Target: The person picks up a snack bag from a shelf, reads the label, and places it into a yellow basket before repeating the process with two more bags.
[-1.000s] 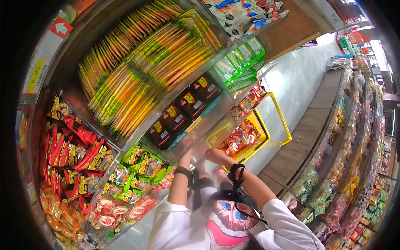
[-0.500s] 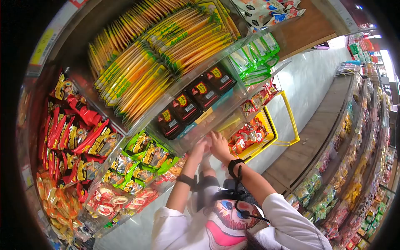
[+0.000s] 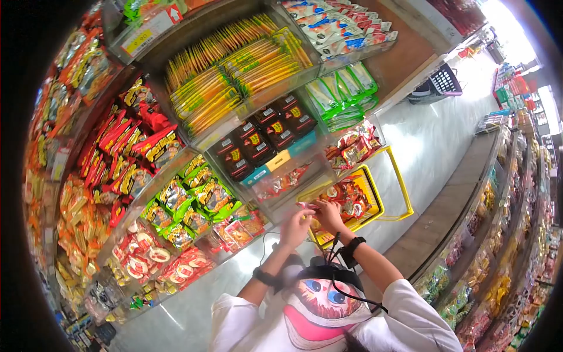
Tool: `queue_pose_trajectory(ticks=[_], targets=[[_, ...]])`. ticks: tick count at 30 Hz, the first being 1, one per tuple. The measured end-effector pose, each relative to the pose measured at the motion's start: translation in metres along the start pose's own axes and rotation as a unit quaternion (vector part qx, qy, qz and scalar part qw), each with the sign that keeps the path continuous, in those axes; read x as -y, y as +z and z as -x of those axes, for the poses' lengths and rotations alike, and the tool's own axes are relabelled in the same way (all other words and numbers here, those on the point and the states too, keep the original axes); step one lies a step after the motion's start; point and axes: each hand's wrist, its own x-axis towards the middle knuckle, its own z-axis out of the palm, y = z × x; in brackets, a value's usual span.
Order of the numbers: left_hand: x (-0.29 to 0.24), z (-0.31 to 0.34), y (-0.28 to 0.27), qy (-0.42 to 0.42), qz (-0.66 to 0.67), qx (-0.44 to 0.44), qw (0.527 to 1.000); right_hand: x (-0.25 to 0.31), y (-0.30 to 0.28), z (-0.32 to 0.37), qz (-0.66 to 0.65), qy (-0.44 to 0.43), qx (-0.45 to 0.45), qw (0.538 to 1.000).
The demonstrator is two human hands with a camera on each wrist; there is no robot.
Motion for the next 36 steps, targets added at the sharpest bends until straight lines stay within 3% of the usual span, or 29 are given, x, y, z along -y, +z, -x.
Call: queue_pose_trajectory(ticks=[3, 5, 8, 9, 12, 13, 16, 24, 27, 36], targets=[[0.008, 0.010, 0.021, 0.143, -0.048, -0.152, 0.977, -0.035, -0.012, 0.016, -0.238, 0.043, 0.091, 0.966], [-0.001, 0.023, 0.029, 0.136, -0.046, -0.127, 0.982, -0.026, -0.046, 0.034, -0.324, 0.040, 0.132, 0.936], [-0.018, 0.042, 0.052, 0.108, 0.050, -0.107, 0.987, -0.001, -0.103, 0.061, -0.296, 0.060, 0.173, 0.937], [-0.025, 0.047, 0.060, 0.096, 0.098, -0.103, 0.985, 0.002, -0.112, 0.065, -0.330, 0.066, 0.211, 0.918], [-0.043, 0.064, 0.074, 0.090, 0.035, -0.078, 0.992, 0.012, -0.153, 0.094, -0.253, 0.055, 0.191, 0.947], [-0.054, 0.073, 0.078, 0.088, 0.018, -0.076, 0.993, -0.006, -0.141, 0.094, -0.322, -0.030, 0.189, 0.927], [-0.087, 0.100, 0.091, 0.081, -0.018, -0.076, 0.994, -0.025, -0.156, 0.114, -0.339, -0.092, 0.203, 0.914], [-0.145, 0.151, 0.120, 0.147, -0.053, -0.141, 0.978, -0.025, -0.180, 0.151, -0.422, -0.113, 0.192, 0.879], [-0.147, 0.161, 0.121, 0.096, -0.068, -0.163, 0.980, -0.021, -0.181, 0.163, -0.449, -0.091, 0.197, 0.867], [-0.157, 0.215, 0.109, 0.117, -0.091, -0.156, 0.977, 0.003, -0.171, 0.193, -0.465, -0.121, 0.231, 0.846]])
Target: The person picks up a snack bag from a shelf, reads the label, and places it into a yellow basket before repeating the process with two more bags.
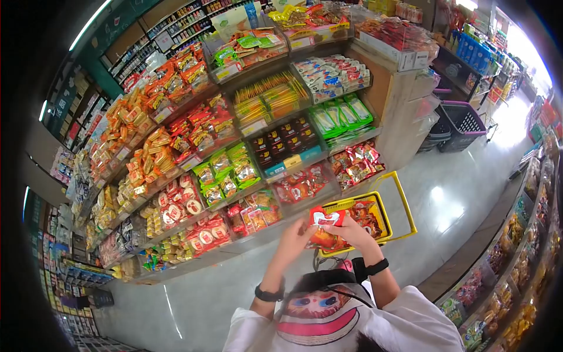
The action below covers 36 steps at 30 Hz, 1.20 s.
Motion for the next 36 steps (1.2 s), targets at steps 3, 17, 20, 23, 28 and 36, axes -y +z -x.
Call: queue_pose_trajectory(ticks=[3, 17, 20, 23, 28, 36], targets=[[0.013, 0.020, -0.008, 0.025, -0.100, -0.025, 0.994, 0.006, 0.020, 0.007, 0.026, -0.013, 0.016, 0.999], [0.003, 0.132, -0.079, 0.177, -0.192, -0.007, 0.965, 0.002, 0.131, 0.065, 0.129, -0.074, -0.059, 0.987], [0.008, 0.152, -0.086, 0.166, -0.177, 0.000, 0.970, 0.002, 0.150, 0.077, 0.137, -0.070, -0.069, 0.986], [0.018, 0.174, -0.094, 0.140, -0.144, 0.007, 0.980, -0.009, 0.166, 0.083, 0.079, -0.052, -0.066, 0.993], [0.020, 0.203, -0.111, 0.095, -0.094, 0.001, 0.991, -0.018, 0.192, 0.083, 0.012, -0.017, -0.069, 0.997], [0.029, 0.228, -0.134, 0.058, -0.023, -0.029, 0.998, -0.017, 0.224, 0.073, 0.051, -0.045, -0.060, 0.996]])
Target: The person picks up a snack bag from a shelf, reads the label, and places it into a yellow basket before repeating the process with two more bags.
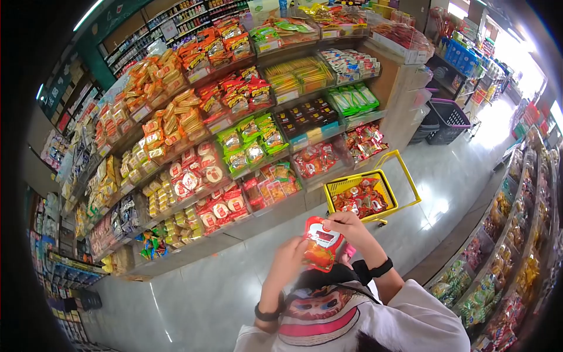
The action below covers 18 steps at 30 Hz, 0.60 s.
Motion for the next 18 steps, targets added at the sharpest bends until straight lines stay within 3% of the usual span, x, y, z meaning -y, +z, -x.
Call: queue_pose_trajectory(ticks=[3, 9, 15, 18], targets=[[0.020, 0.004, -0.002, -0.072, 0.046, 0.049, 0.995, -0.009, -0.004, -0.001, 0.029, 0.003, 0.030, 0.999], [0.016, -0.003, 0.001, -0.097, 0.063, 0.095, 0.989, -0.009, -0.011, 0.007, 0.024, 0.025, -0.002, 0.999], [0.016, -0.021, 0.019, -0.073, 0.033, 0.078, 0.994, -0.003, -0.033, 0.007, 0.044, 0.043, -0.028, 0.998], [0.008, -0.027, 0.025, -0.128, 0.022, 0.067, 0.989, 0.000, -0.041, 0.000, 0.029, 0.031, -0.028, 0.999]])
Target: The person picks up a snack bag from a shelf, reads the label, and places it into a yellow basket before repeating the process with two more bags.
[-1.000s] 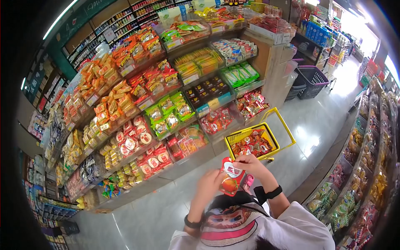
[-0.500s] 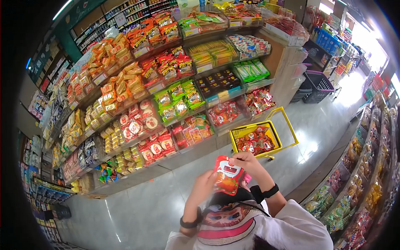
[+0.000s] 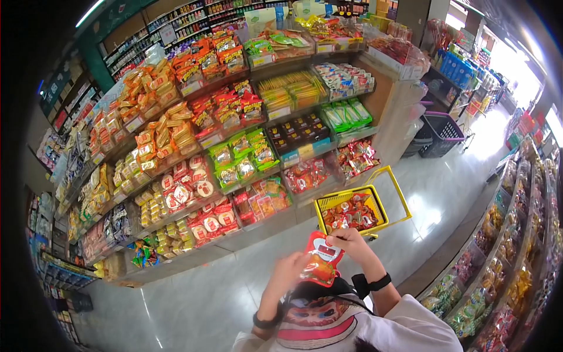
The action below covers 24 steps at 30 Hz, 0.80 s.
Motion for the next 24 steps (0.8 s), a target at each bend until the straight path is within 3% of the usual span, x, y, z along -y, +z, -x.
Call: queue_pose_trajectory(ticks=[4, 13, 16, 20, 24], targets=[[-0.003, -0.010, 0.002, 0.069, -0.058, -0.009, 0.996, -0.002, -0.008, -0.005, 0.005, 0.000, 0.000, 1.000], [-0.006, -0.027, 0.011, 0.005, 0.032, -0.033, 0.999, 0.017, -0.014, -0.007, -0.042, 0.055, -0.010, 0.998], [0.005, -0.037, 0.016, 0.034, 0.045, -0.063, 0.996, 0.004, -0.021, -0.003, -0.121, 0.076, 0.019, 0.990], [-0.007, -0.051, 0.021, 0.001, 0.087, -0.035, 0.996, -0.029, -0.044, -0.007, 0.008, 0.046, 0.114, 0.992], [-0.015, -0.079, 0.033, -0.008, 0.031, 0.001, 0.999, -0.030, -0.065, -0.019, -0.004, 0.086, 0.093, 0.992]])
